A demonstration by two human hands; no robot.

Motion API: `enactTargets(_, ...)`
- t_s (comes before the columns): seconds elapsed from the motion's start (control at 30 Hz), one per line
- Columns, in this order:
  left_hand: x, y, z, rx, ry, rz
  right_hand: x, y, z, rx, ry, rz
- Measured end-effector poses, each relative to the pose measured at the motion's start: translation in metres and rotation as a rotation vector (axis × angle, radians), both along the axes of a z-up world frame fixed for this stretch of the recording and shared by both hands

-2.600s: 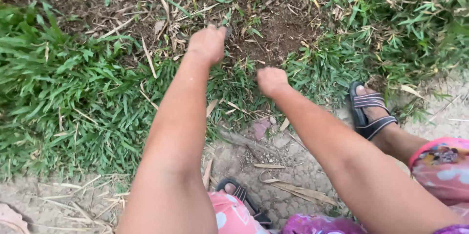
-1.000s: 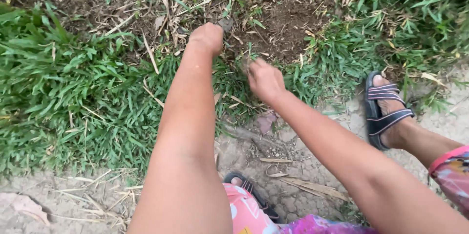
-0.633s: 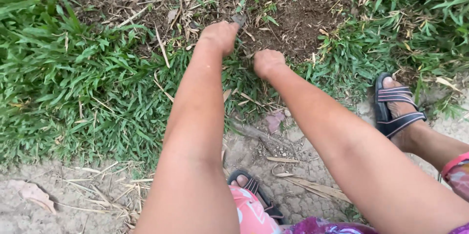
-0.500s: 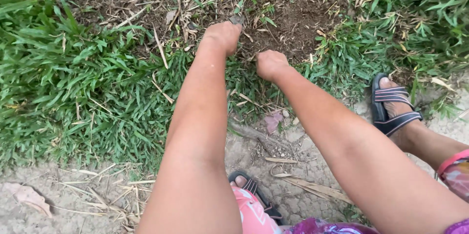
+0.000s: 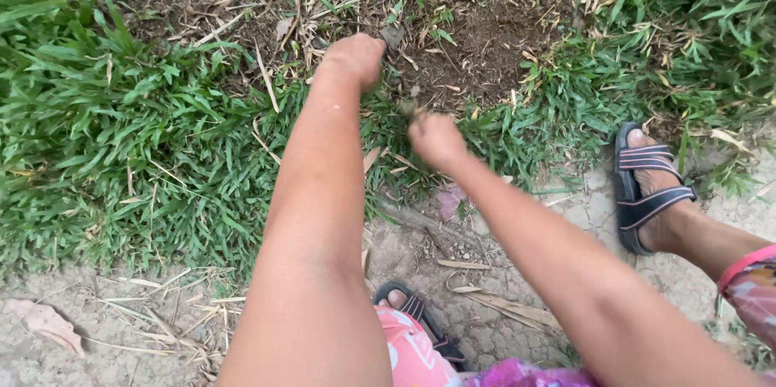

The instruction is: Pulling weeds and grass out of the soil by hand in an outdoor area.

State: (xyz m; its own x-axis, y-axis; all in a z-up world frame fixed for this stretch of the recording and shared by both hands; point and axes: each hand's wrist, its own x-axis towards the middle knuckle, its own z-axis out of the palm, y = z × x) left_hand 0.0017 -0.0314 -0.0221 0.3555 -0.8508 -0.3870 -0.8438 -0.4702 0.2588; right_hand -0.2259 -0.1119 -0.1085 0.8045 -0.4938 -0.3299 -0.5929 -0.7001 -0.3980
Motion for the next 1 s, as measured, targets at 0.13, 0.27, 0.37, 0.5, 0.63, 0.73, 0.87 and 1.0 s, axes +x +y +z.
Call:
enactTargets(0.13, 0.012, 0.005, -0.004, -0.021, 0.000, 0.046, -0.002, 0.072, 0.099, -0.013, 0.084, 0.118)
enactTargets(0.27, 0.015, 0.010, -0.005, -0.013, -0.037, 0.068, 0.033, 0.058, 0.089, -0.215, -0.307, 0.517)
enactTargets(0.37, 0.011, 0.015, 0.000, -0.033, -0.045, 0.079, 0.057, 0.043, 0.054, -0.485, -0.360, 0.598)
enactTargets(0.5, 0.005, 0.010, -0.012, -0.033, -0.062, 0.062, 0.066, 0.034, 0.042, -0.513, 0.179, 0.450)
enactTargets(0.63, -0.004, 0.001, -0.015, -0.019, -0.068, -0.002, 0.062, 0.028, 0.042, -0.295, 0.240, 0.303)
enactTargets(0.73, -0.015, -0.002, -0.009, -0.004, -0.048, -0.055, 0.045, 0.022, 0.024, -0.251, 0.316, 0.422)
enactTargets(0.87, -0.015, -0.012, -0.010, 0.026, -0.034, -0.095, 0.003, 0.034, 0.056, -0.150, 0.273, 0.294)
enactTargets(1.0, -0.021, -0.026, -0.020, -0.061, -0.021, -0.123, -0.069, 0.024, 0.048, -0.198, 0.187, 0.252)
